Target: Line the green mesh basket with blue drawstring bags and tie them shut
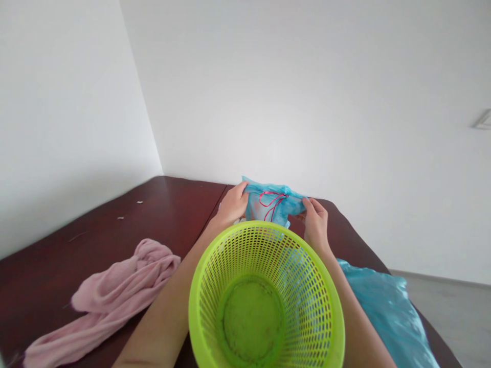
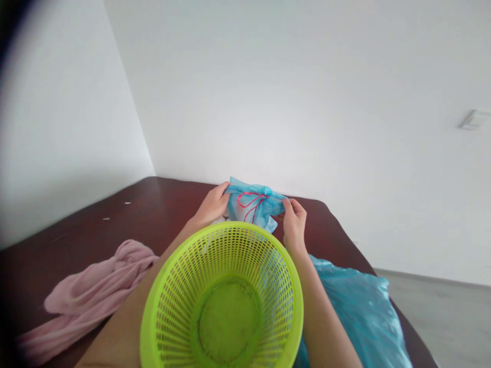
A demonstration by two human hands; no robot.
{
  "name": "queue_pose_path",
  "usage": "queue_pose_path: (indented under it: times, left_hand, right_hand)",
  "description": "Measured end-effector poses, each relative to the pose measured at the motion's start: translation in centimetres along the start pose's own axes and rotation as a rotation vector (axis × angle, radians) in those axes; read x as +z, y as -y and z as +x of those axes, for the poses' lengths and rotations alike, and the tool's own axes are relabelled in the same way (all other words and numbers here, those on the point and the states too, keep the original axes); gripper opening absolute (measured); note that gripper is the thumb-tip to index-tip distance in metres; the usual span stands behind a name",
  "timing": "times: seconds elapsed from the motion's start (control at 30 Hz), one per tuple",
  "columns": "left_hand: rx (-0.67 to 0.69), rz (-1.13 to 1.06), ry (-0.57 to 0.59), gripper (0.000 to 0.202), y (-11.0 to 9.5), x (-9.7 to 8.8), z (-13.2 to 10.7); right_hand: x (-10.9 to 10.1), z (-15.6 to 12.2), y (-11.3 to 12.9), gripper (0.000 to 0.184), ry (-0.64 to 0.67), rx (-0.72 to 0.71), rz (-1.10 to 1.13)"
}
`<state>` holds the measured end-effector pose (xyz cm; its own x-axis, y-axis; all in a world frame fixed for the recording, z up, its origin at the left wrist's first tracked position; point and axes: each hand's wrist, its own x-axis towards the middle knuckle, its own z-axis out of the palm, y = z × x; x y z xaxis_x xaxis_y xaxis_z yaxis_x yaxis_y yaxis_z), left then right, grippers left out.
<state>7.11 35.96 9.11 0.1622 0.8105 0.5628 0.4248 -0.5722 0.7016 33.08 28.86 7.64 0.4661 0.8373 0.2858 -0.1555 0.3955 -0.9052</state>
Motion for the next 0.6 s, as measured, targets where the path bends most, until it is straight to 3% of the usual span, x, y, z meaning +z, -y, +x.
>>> queue_pose_path:
  times: [0.17, 0.2, 0.23, 0.4, 0.47, 0.6]
  left_hand:
    - [0.051, 0.096, -0.312, 0.035, -0.7, 0.1, -0.2]
    - [0.061, 0.114, -0.331, 0.033, -1.0, 0.0, -0.3]
    - [0.078, 0.126, -0.300, 0.030, -1.4, -0.1, -0.3]
    - [0.267, 0.029, 0.134, 0.020, -3.2, -1.1, -0.7]
    - [0.287, -0.057, 0.178, 0.021, -3.8, -1.3, -0.8]
    - [0.203, -0.108, 0.245, 0.021, -4.3, -1.1, -1.1]
  right_hand:
    - [-0.3, 0.2, 0.2, 0.043, 0.010, -0.072, -0.030]
    - [-0.3, 0.2, 0.3, 0.042, 0.019, -0.082, -0.020]
    - [-0.2, 0.2, 0.4, 0.041, 0.032, -0.082, -0.009]
    - [0.4, -0.3, 0.8, 0.043, 0.158, -0.004, -0.032]
    - [0.8, -0.5, 1.0, 0.046, 0.223, 0.018, -0.062]
    - [1.4, -1.0, 1.3, 0.052, 0.338, 0.022, -0.079]
